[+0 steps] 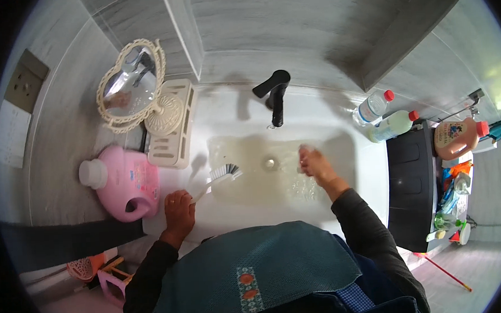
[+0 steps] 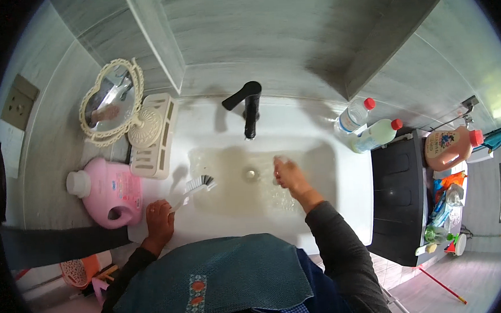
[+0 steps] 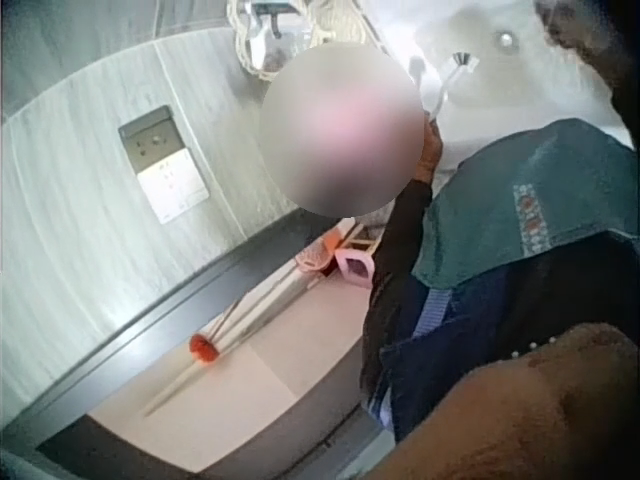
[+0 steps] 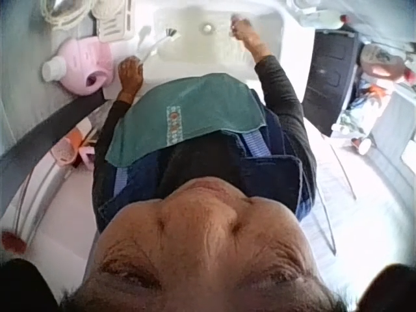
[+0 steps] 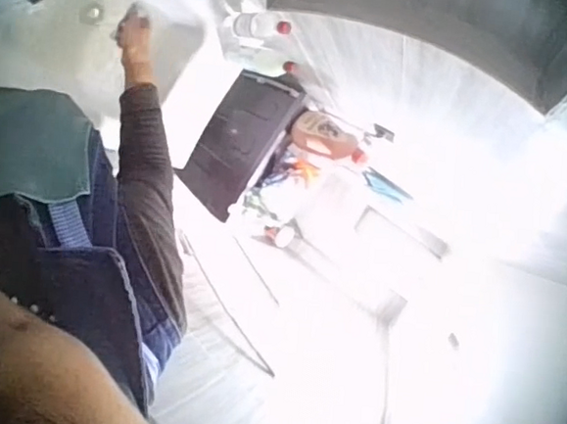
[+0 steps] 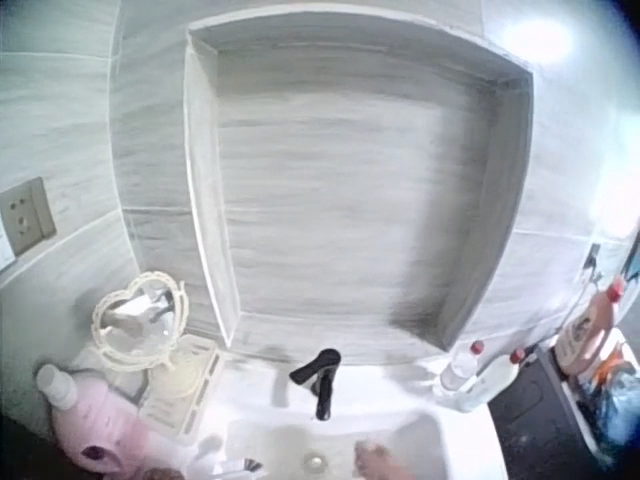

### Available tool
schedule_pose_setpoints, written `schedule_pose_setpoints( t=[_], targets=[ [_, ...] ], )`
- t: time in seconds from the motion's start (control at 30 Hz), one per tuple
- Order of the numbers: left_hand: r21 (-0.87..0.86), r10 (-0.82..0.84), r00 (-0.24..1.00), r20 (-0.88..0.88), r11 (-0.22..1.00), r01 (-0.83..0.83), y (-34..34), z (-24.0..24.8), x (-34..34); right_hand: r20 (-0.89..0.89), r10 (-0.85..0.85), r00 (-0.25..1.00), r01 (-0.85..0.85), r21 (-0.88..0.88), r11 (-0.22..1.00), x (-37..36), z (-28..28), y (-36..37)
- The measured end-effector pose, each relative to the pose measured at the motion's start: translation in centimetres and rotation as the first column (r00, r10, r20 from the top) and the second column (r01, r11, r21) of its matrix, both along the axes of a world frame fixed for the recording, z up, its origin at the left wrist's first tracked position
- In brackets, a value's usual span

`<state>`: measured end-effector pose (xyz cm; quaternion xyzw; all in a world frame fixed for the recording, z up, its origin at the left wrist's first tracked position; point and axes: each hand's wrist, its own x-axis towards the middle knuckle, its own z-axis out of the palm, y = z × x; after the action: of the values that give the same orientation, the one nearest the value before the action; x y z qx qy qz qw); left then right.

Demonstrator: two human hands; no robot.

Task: The person cleans a bathroom sink and surrounding surfaces using a brush and a cloth. They scrub the sink basin, faucet, and wall tiles, then wipe the surfaces dry. A decorative mirror is moved aside and later returned to its original position.

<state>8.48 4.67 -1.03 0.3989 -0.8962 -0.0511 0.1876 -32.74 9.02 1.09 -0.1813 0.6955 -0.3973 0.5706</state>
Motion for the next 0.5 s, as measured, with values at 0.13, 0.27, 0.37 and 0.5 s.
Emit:
schedule_pose_setpoints(
  t=[0.13, 0.27, 0.37, 0.5],
  targets=[
    [-0.061, 0.000, 0.960, 0.281, 0.998, 0.018, 1.7, -1.9, 3.5, -0.247, 0.430, 0.868, -0.470, -0.137, 0.872, -2.0, -1.7, 0.0],
    [-0.155, -0.010, 0.869, 0.494, 0.983, 0.099, 1.5, -5.9, 6.5, -0.586, 0.216, 0.781, -0.476, -0.336, 0.813, -5.3, 1.5, -2.3],
    [-0.188, 0.011, 0.860, 0.510, 0.977, 0.099, 1.4, -6.8, 6.2, -0.521, 0.143, 0.842, -0.388, -0.399, 0.831, -6.4, 3.4, -3.7],
    [-0.090, 0.025, 0.864, 0.502, 0.996, 0.024, 0.9, -4.1, 3.3, -0.241, -0.073, 0.968, -0.062, -0.509, 0.859, -7.4, 4.5, -4.6]
  ],
)
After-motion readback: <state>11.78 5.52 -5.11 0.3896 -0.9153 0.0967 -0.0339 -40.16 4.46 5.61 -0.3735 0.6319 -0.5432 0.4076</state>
